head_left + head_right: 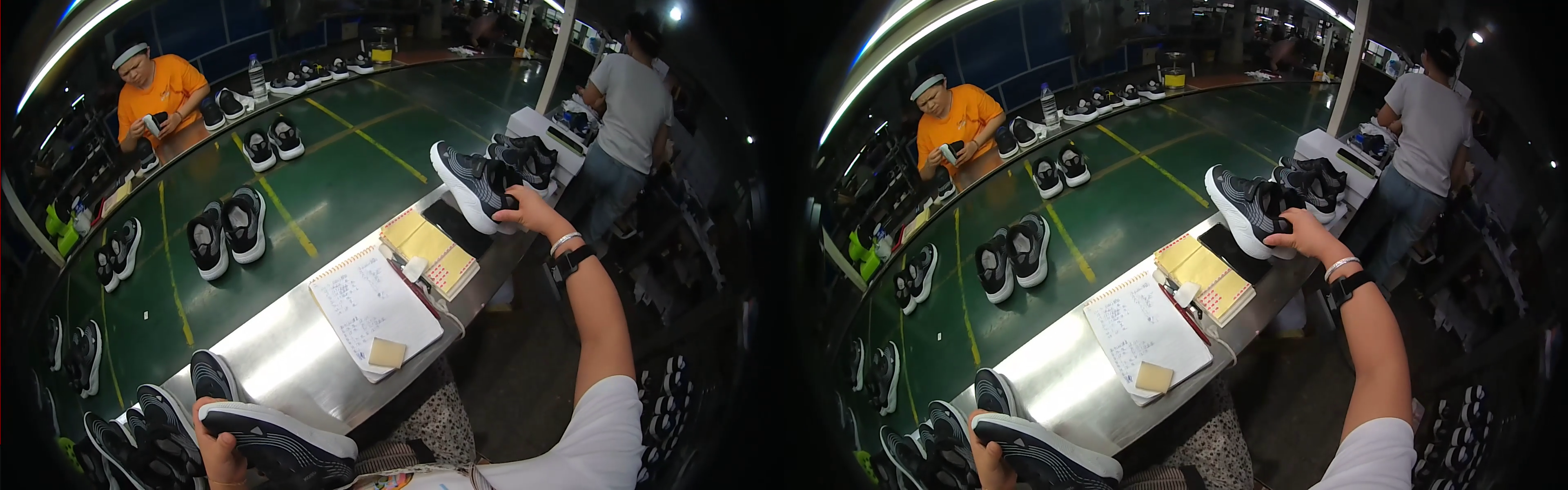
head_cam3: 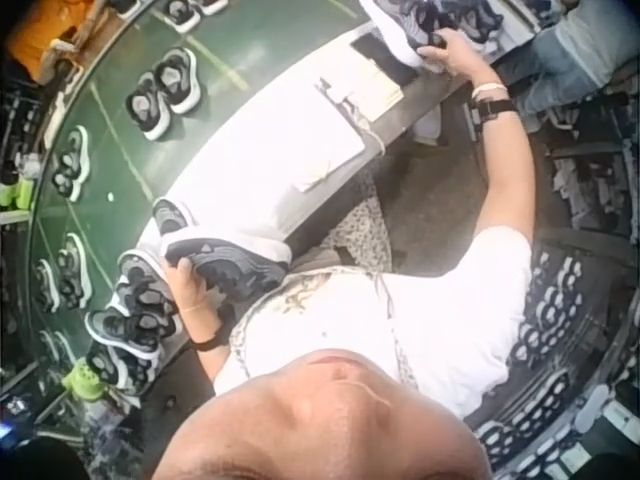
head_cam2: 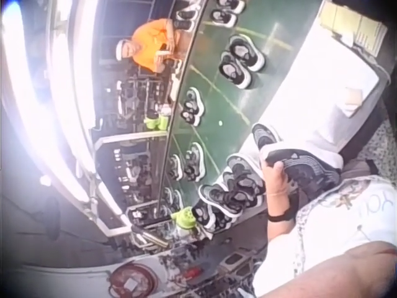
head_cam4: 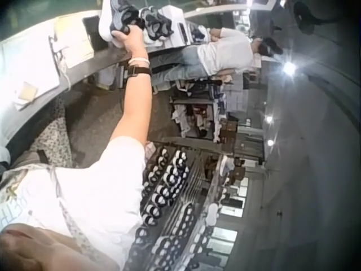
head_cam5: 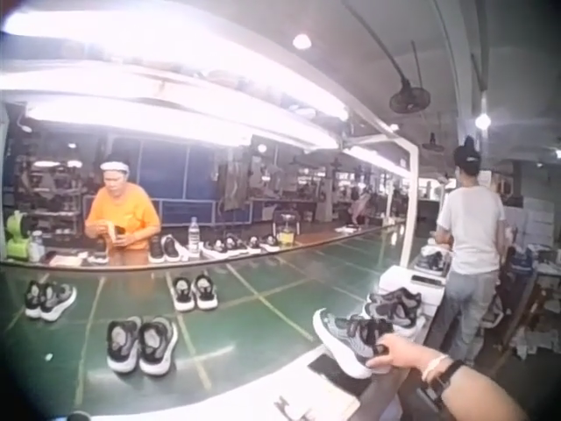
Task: Inspecting and organizing finished shoes at a quality control station.
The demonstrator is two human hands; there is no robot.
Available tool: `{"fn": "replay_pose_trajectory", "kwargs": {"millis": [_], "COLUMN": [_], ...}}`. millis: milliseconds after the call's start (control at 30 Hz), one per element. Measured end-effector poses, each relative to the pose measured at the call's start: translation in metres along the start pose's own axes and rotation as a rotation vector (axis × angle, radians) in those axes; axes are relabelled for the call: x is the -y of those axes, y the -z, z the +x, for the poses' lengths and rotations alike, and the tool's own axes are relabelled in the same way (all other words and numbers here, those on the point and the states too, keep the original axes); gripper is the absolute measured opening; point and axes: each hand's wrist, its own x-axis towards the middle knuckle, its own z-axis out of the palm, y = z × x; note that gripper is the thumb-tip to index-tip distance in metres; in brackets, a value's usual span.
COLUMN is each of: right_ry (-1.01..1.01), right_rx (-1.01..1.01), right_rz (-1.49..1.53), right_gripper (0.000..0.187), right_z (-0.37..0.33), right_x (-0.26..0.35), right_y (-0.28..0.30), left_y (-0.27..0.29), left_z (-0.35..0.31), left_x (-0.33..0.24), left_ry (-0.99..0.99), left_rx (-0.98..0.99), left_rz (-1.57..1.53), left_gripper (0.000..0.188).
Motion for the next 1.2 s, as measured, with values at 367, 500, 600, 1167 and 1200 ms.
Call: {"fn": "replay_pose_trajectory", "kwargs": {"millis": [367, 500, 600, 1167, 1200], "right_ry": [0.053, 0.165, 0.206, 0.051, 0.053], "right_rx": [0.197, -0.155, -0.18, 0.136, 0.137], "right_rz": [-0.302, -0.561, -0.232, -0.102, -0.104], "right_gripper": [0.063, 0.06, 0.042, 0.009, 0.009], "right_z": [0.007, -0.011, -0.012, -0.039, -0.04], "right_x": [-0.025, 0.034, 0.072, 0.047, 0.049], "right_y": [-0.021, -0.022, -0.03, -0.088, -0.09], "left_y": [0.005, 0.001, 0.004, -0.001, 0.0], "left_z": [-0.001, 0.0, 0.0, -0.002, -0.003], "left_x": [0.003, 0.002, 0.003, 0.004, 0.003], "left_ry": [-0.03, -0.039, -0.041, -0.055, -0.049], "left_rx": [0.024, 0.027, 0.04, 0.077, 0.079], "left_rz": [0.051, 0.043, 0.066, 0.038, 0.032], "left_gripper": [0.073, 0.072, 0.071, 0.073, 0.073]}}
